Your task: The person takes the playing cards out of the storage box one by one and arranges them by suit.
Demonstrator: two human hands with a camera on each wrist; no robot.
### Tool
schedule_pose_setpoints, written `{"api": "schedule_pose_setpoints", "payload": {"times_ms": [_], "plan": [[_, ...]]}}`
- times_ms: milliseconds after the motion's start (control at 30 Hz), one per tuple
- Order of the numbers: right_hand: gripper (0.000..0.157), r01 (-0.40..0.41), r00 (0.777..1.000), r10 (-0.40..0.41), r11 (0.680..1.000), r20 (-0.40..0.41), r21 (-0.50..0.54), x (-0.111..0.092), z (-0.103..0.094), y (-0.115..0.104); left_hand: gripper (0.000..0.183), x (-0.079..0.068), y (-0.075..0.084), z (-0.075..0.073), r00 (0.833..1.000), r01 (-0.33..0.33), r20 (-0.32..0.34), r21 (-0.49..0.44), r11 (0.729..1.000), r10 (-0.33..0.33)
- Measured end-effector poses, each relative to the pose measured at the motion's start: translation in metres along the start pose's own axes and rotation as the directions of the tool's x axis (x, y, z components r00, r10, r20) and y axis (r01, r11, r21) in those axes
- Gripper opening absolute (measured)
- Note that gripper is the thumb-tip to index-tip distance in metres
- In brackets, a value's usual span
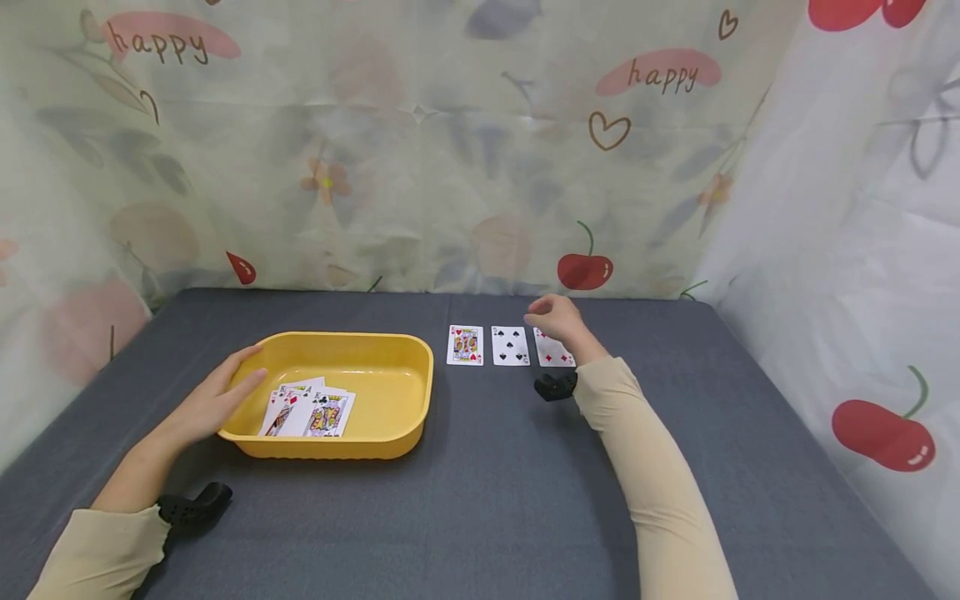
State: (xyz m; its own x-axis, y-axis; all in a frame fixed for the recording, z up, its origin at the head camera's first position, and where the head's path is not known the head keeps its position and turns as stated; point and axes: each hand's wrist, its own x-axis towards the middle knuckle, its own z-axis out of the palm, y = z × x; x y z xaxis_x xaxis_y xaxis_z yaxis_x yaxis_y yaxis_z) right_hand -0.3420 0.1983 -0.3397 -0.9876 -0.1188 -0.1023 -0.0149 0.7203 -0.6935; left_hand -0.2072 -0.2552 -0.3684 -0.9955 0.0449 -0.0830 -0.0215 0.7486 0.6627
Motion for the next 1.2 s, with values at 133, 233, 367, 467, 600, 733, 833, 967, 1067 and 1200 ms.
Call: {"api": "schedule_pose_setpoints", "payload": {"times_ms": [133, 233, 367, 467, 600, 733, 833, 967, 1067, 1200], "plan": [[0.037, 0.097, 0.992, -0.101, 0.994, 0.071, 0.057, -0.005, 0.011, -0.033, 0.075, 0.000, 0.000, 0.000, 1.000, -0.001, -0.002, 0.001, 1.000, 0.001], [0.035, 0.151, 0.979, -0.161, 0.984, 0.121, 0.090, -0.009, 0.021, -0.057, 0.074, 0.000, 0.000, 0.000, 1.000, -0.009, -0.009, 0.005, 1.000, 0.010], [0.033, 0.235, 0.947, -0.257, 0.963, 0.192, 0.128, -0.017, 0.036, -0.087, 0.072, 0.000, 0.000, 0.000, 0.999, -0.024, -0.022, 0.013, 1.000, 0.024], [0.030, 0.305, 0.908, -0.335, 0.940, 0.253, 0.150, -0.021, 0.049, -0.106, 0.071, 0.000, 0.001, 0.000, 0.999, -0.025, -0.024, 0.015, 1.000, 0.025], [0.029, 0.365, 0.855, -0.400, 0.917, 0.329, 0.164, -0.025, 0.066, -0.128, 0.072, 0.000, 0.001, 0.000, 1.000, -0.019, -0.020, 0.013, 1.000, 0.020], [0.029, 0.392, 0.821, -0.428, 0.904, 0.378, 0.172, -0.027, 0.083, -0.147, 0.072, 0.000, 0.002, 0.000, 1.000, -0.017, -0.017, 0.014, 1.000, 0.017], [0.031, 0.425, 0.791, -0.461, 0.887, 0.403, 0.181, -0.026, 0.097, -0.156, 0.072, 0.000, 0.003, -0.001, 1.000, -0.015, -0.015, 0.017, 1.000, 0.015], [0.033, 0.453, 0.751, -0.488, 0.871, 0.445, 0.191, -0.021, 0.114, -0.163, 0.072, -0.001, 0.004, -0.001, 1.000, -0.014, -0.013, 0.013, 1.000, 0.014], [0.034, 0.458, 0.724, -0.487, 0.869, 0.490, 0.188, -0.017, 0.126, -0.166, 0.072, -0.001, 0.003, -0.001, 1.000, -0.015, -0.013, 0.007, 1.000, 0.015], [0.037, 0.452, 0.687, -0.469, 0.874, 0.555, 0.179, -0.015, 0.138, -0.169, 0.072, -0.001, 0.003, -0.001, 1.000, -0.016, -0.013, 0.004, 1.000, 0.016]]}}
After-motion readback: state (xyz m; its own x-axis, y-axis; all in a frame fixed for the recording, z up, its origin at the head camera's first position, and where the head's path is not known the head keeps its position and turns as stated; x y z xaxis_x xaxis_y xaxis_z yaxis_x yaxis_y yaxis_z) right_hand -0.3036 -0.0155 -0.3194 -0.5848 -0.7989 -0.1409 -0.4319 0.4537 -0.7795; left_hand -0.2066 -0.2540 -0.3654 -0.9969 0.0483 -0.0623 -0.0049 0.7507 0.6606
